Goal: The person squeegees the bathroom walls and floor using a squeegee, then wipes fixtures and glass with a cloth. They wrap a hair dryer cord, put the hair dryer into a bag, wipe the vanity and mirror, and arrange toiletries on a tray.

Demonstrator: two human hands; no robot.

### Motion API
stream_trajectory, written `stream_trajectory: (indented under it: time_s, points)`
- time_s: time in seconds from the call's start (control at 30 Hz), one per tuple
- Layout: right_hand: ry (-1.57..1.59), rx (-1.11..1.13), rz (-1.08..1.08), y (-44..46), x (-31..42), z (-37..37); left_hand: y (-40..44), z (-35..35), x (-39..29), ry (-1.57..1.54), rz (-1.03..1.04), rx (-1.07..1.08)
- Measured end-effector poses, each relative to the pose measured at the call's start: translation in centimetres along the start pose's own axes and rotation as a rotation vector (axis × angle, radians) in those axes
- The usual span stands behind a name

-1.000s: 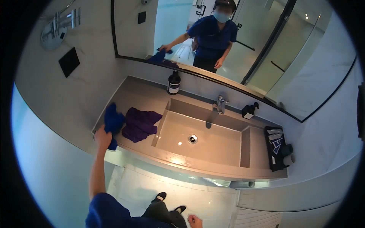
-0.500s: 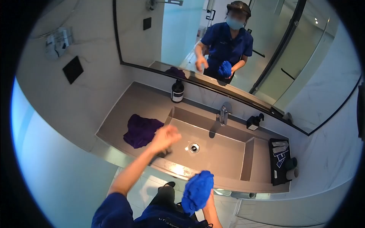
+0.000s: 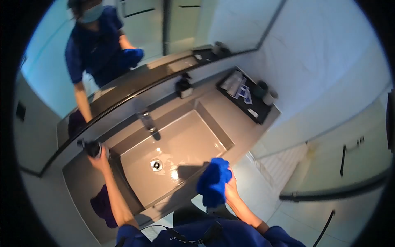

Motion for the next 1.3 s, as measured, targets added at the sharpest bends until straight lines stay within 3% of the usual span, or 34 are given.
stream_trajectory:
  time_s: [0.03,0.07,0.1,0.13,0.17,0.2,0.27,0.33,0.37,0.4,0.47,0.53,0.63,0.67,0.73,0.77,0.8,0.83,0.87,0.9,0.93,1.03,1.13,1.23,1.3]
  points:
    - [-0.118,0.112,-0.291,1.4,0.5,-0.7,-2.5,-0.3,-1.3,0.033,0.022,-0.002]
    - [-0.081,0.053,-0.192,0.7,3.7,1.2,-5.6,-0.4,-2.5,-0.026,0.083,0.112]
    - [-0.090,0.082,-0.371,0.5,4.7,1.2,-9.1,0.1,-4.2,-0.073,-0.004,0.266]
    - [-0.306,0.032,-0.374,0.2,6.4,2.2,-12.8,1.6,-7.5,-0.114,-0.098,0.409]
    - [-0.318,0.051,-0.494,0.1,7.2,2.3,-16.7,2.9,-10.9,-0.144,-0.198,0.549]
    - [-0.521,0.139,-0.532,-0.3,7.5,3.1,-21.2,4.5,-13.8,-0.176,-0.298,0.674]
    - [-0.555,0.341,-0.686,-1.3,9.8,4.1,-30.2,7.2,-18.0,-0.277,-0.467,0.971]
    - [0.150,0.493,-0.159,0.1,2.0,-0.1,-39.3,9.5,-20.9,-0.391,-0.664,1.261]
    - [0.432,0.507,0.134,0.3,2.0,-3.0,-43.6,10.4,-21.8,-0.434,-0.769,1.370]
    - [0.679,0.472,0.260,-0.2,1.6,-6.5,-47.5,11.4,-22.5,-0.467,-0.870,1.452]
    - [1.068,0.619,0.325,-0.6,-5.4,-11.9,-54.5,12.5,-23.4,-0.520,-1.066,1.551]
    - [0.485,0.465,0.098,-1.8,-9.1,-19.4,-60.4,13.2,-23.9,-0.542,-1.244,1.572]
    - [-0.383,0.120,-0.133,-1.2,-7.2,-29.8,-67.0,13.9,-23.4,-0.567,-1.477,1.521]
    - [-0.822,0.016,-0.259,-0.7,-7.3,-32.7,-68.9,14.2,-22.8,-0.586,-1.537,1.504]
    - [-0.299,0.334,0.123,2.8,-11.9,-36.5,-73.5,14.5,-20.0,-0.701,-1.652,1.522]
    - [-0.031,0.480,0.312,4.5,-13.5,-37.8,-75.1,15.3,-19.6,-0.851,-1.611,1.515]
    - [-0.018,0.589,0.398,8.3,-14.1,-40.2,-77.0,16.2,-19.3,-0.996,-1.559,1.504]
    - [-0.216,0.507,0.147,14.1,-17.1,-42.8,-78.2,16.4,-18.2,-0.914,-1.563,1.417]
    - [-0.665,0.342,0.231,19.3,-19.6,-45.4,-79.3,16.6,-17.2,-0.833,-1.564,1.331]
    - [-1.184,0.202,0.093,24.6,-19.4,-46.7,-80.4,16.8,-15.9,-0.734,-1.586,1.289]
    - [-1.347,0.084,-0.162,29.9,-20.8,-47.1,-81.4,17.0,-14.5,-0.619,-1.603,1.281]
    - [-1.469,-0.046,-0.243,42.7,-19.9,-46.5,-84.1,18.2,-10.8,-0.343,-1.636,1.288]
    - [-1.767,0.407,0.247,51.2,-27.9,-46.6,-85.7,19.1,-8.0,-0.153,-1.661,1.276]
    - [-1.736,0.243,0.083,54.8,-35.1,-47.3,-86.6,19.2,-6.8,-0.063,-1.670,1.257]
    - [-1.567,0.117,0.256,52.8,-34.5,-48.7,-87.4,19.1,-6.8,-0.035,-1.673,1.249]
Point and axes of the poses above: each hand's wrist, its own y-axis towards the middle knuckle, its own z-axis out of the palm, x = y × z, the point moved 9 cm from there along y, towards the middle knuckle, and after that the axes turned 13 degrees about -y, right-handed, at the moved point
